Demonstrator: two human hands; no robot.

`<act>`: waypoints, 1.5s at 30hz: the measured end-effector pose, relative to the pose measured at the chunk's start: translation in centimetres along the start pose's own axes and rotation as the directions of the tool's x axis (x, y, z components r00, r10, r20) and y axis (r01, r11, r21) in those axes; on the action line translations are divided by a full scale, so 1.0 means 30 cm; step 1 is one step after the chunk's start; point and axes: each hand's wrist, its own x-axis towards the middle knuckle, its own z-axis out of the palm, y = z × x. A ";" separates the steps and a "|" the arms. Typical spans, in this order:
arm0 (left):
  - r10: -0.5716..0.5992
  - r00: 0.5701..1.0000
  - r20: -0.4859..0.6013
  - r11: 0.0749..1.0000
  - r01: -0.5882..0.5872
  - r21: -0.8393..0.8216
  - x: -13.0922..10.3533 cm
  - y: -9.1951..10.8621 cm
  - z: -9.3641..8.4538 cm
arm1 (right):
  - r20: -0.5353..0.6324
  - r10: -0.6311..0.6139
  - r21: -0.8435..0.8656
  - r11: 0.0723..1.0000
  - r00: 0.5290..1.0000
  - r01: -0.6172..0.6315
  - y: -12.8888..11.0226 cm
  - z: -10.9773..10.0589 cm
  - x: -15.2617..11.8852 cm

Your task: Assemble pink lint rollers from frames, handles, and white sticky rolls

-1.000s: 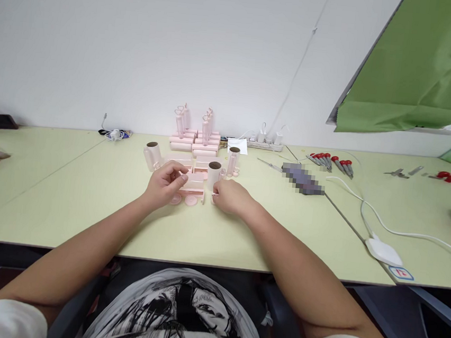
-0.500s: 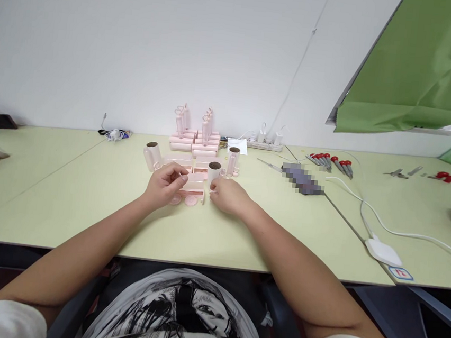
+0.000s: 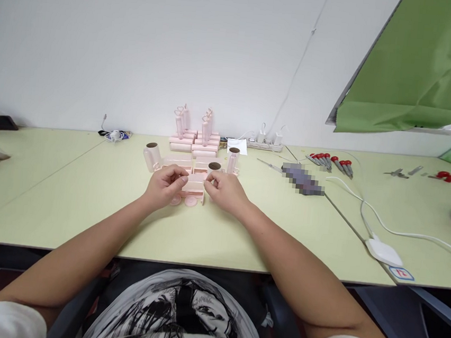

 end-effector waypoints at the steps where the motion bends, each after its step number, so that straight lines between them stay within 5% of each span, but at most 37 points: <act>1: 0.001 1.000 0.000 1.000 -0.001 -0.001 0.000 -0.002 0.000 | -0.006 -0.008 0.011 1.000 1.000 0.008 0.002 0.003 0.000; 15: 0.004 1.000 -0.008 1.000 -0.004 -0.021 -0.003 -0.017 0.003 | -0.176 -0.034 0.160 0.985 0.984 0.063 0.017 0.013 0.002; 35: -0.077 0.995 -0.069 0.996 0.073 -0.054 0.002 -0.012 -0.011 | -0.519 -0.050 0.310 0.919 0.853 0.242 0.055 -0.025 0.020; 45: -0.073 0.996 -0.056 0.996 0.070 -0.057 0.000 -0.004 -0.001 | -0.518 0.001 0.377 0.898 0.855 0.227 0.071 -0.021 0.034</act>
